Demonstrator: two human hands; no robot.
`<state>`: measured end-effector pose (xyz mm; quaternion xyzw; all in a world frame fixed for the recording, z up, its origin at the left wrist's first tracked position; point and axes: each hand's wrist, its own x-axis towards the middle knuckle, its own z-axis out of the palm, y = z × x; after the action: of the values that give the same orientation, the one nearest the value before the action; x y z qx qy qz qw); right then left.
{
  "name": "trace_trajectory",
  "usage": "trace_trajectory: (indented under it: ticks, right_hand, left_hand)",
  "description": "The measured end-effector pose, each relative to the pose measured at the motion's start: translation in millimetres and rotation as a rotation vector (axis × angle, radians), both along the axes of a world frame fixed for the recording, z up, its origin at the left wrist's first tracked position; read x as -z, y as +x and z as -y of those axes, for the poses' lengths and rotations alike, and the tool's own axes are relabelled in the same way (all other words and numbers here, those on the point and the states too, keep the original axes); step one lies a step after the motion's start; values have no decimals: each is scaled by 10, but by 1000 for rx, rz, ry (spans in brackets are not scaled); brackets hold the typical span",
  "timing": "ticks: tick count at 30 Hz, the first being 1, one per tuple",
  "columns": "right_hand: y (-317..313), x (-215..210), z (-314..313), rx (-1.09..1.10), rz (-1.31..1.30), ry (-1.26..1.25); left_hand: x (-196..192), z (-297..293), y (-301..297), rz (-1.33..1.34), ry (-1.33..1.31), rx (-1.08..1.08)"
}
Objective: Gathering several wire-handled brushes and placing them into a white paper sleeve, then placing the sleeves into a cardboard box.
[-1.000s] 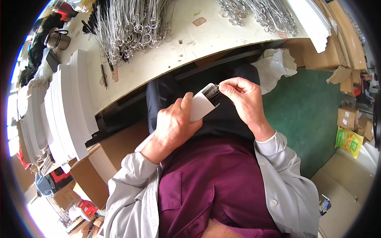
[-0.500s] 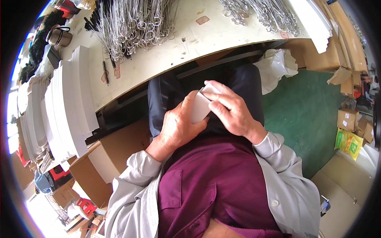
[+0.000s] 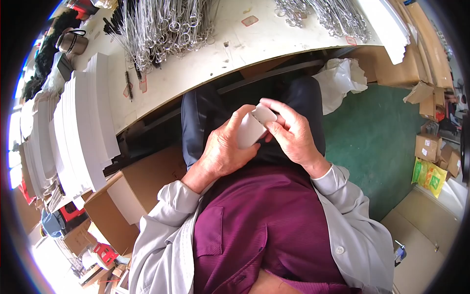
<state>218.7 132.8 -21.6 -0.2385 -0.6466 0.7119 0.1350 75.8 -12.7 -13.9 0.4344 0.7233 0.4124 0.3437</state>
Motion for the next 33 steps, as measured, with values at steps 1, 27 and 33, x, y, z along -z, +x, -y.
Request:
trace_trajectory:
  ticks: [1, 27, 33]
  right_hand:
    - [6, 6, -7, -12, 25, -12]
    - [-73, 175, 169, 128, 104, 25]
    - [-63, 131, 126, 141, 147, -137]
  left_hand:
    - [13, 5, 9, 0, -2, -2]
    - [257, 20, 233, -370, 60, -133]
    - [308, 27, 230, -366, 111, -139]
